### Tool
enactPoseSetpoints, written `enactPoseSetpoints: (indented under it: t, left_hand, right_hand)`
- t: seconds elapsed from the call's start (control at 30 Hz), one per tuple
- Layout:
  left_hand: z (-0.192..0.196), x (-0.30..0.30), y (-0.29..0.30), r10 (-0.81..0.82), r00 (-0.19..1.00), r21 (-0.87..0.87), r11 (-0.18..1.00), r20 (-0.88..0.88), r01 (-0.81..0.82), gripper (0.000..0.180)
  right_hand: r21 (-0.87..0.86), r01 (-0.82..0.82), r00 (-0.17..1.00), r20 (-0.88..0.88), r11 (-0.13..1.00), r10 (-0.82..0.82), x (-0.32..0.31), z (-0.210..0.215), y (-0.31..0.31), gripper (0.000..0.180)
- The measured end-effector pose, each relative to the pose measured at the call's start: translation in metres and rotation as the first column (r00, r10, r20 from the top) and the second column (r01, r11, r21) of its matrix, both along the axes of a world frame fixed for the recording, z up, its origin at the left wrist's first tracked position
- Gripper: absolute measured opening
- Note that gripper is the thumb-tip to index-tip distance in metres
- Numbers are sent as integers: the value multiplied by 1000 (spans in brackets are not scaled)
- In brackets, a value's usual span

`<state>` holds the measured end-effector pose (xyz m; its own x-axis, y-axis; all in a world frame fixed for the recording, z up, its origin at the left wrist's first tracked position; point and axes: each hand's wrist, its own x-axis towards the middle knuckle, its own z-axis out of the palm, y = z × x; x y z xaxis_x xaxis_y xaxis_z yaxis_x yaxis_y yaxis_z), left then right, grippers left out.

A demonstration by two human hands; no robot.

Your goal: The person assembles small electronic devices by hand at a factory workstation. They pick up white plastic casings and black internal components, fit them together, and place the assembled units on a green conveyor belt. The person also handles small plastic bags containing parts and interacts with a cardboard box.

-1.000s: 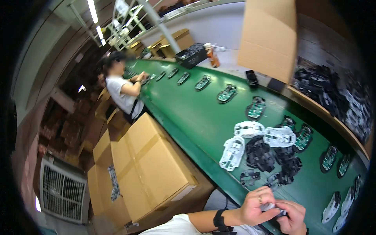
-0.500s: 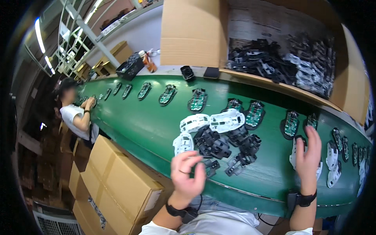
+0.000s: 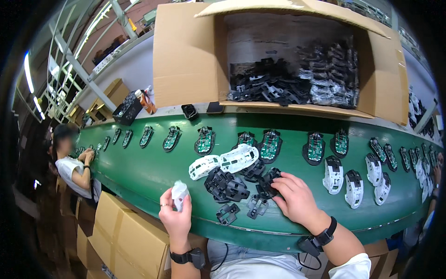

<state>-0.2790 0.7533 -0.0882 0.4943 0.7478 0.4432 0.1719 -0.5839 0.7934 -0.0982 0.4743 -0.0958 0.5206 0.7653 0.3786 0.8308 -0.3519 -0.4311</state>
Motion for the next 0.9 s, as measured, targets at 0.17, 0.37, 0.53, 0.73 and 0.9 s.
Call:
enactPoseSetpoints:
  t: [0.17,0.37,0.53,0.73,0.9]
  left_hand:
    - [-10,-2,2,-23,998,44,999,-66,26,32]
    - [-3,13,13,-280,897,59,946,-342,318,64]
    - [0,8,20,-272,904,131,935,-331,330,63]
    - [5,1,-23,-211,939,-349,888,270,300,59]
    - [11,11,-82,-646,694,-358,597,317,718,70]
  right_hand:
    - [224,59,997,-61,973,-46,5,0,-1,27]
    - [303,318,838,-533,898,-118,7,-7,-7,16]
    - [135,-3,984,-176,991,27,15,1,-15,23]
    - [-44,-42,996,-79,998,39,13,21,-13,28]
    - [143,162,966,-225,976,-127,16,12,-25,28]
